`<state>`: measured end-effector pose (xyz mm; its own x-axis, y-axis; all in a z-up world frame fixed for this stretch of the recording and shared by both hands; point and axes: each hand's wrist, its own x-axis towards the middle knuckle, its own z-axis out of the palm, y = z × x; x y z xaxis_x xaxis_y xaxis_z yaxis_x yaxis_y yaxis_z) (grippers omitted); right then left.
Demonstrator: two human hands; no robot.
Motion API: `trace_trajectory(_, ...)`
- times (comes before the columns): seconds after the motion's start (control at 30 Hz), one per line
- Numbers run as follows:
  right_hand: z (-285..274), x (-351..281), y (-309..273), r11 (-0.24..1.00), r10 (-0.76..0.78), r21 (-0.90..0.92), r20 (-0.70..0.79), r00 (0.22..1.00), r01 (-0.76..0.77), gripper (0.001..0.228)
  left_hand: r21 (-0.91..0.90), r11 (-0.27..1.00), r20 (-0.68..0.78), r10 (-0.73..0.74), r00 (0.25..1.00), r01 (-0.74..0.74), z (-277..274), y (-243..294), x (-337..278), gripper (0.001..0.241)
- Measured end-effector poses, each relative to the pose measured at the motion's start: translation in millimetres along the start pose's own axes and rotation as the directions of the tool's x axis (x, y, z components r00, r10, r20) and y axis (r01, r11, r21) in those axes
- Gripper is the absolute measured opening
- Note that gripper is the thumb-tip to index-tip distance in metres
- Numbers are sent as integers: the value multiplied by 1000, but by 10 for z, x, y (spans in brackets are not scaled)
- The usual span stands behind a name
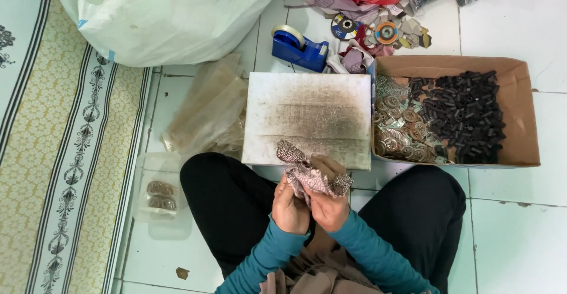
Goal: Sorting and packaging small decorative metal accessories into plastic bags while sitting on the floor.
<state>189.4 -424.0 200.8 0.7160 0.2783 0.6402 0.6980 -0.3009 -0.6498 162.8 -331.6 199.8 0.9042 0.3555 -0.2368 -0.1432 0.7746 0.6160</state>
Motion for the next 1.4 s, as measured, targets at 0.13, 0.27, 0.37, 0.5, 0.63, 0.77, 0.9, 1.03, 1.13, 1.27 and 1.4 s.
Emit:
trace_trajectory(0.13, 219, -245, 287, 997, 10, 75, -182, 983, 4, 47, -12, 984, -16, -177, 984, 177, -174, -43, 79, 28)
trace_trajectory(0.27, 287, -431, 348, 961, 176, 233, -100, 979, -149, 76, -48, 984, 56, -169, 984, 172, -267, -146, 108, 29)
trace_trajectory(0.37, 393, -1039, 641, 944, 254, 217, 6, 967, -249, 71, 73, 986, 104, -160, 982, 153, -520, -301, 90, 34)
trace_trajectory(0.5, 263, -516, 305, 993, 117, 4, 0, 993, -117, 32, 357, 929, 195, 21, 981, -91, -333, -184, 63, 43)
trace_trajectory(0.63, 297, -13, -9, 997, -80, -25, -184, 980, 77, 30, 522, 835, 67, 167, 984, -177, -291, -111, 100, 36)
trace_trajectory(0.77, 298, -333, 335, 997, -48, 52, -58, 997, 51, 30, 608, 783, -3, 165, 986, -129, -632, -197, 249, 43)
trace_trajectory(0.9, 390, -390, 503, 962, -235, 110, -132, 963, 250, 51, -179, 929, -301, -366, 880, 325, -17, 20, 189, 31)
trace_trajectory(1.03, 247, -297, 401, 956, -130, 235, -199, 971, 176, 20, -341, 836, -165, -503, 848, 429, -358, -91, 361, 39)
trace_trajectory(1.13, 174, -314, 413, 931, -19, 353, -211, 977, 94, 12, -263, 887, -209, -436, 875, 379, -388, -39, 411, 33)
trace_trajectory(1.27, 140, -141, 319, 918, 38, 395, -165, 986, 31, 30, -82, 959, -288, -284, 914, 272, -393, 2, 478, 19)
trace_trajectory(1.4, 204, -39, 100, 967, 82, 243, -35, 996, -72, 39, 97, 943, -208, -293, 933, 318, -590, -510, 243, 17)
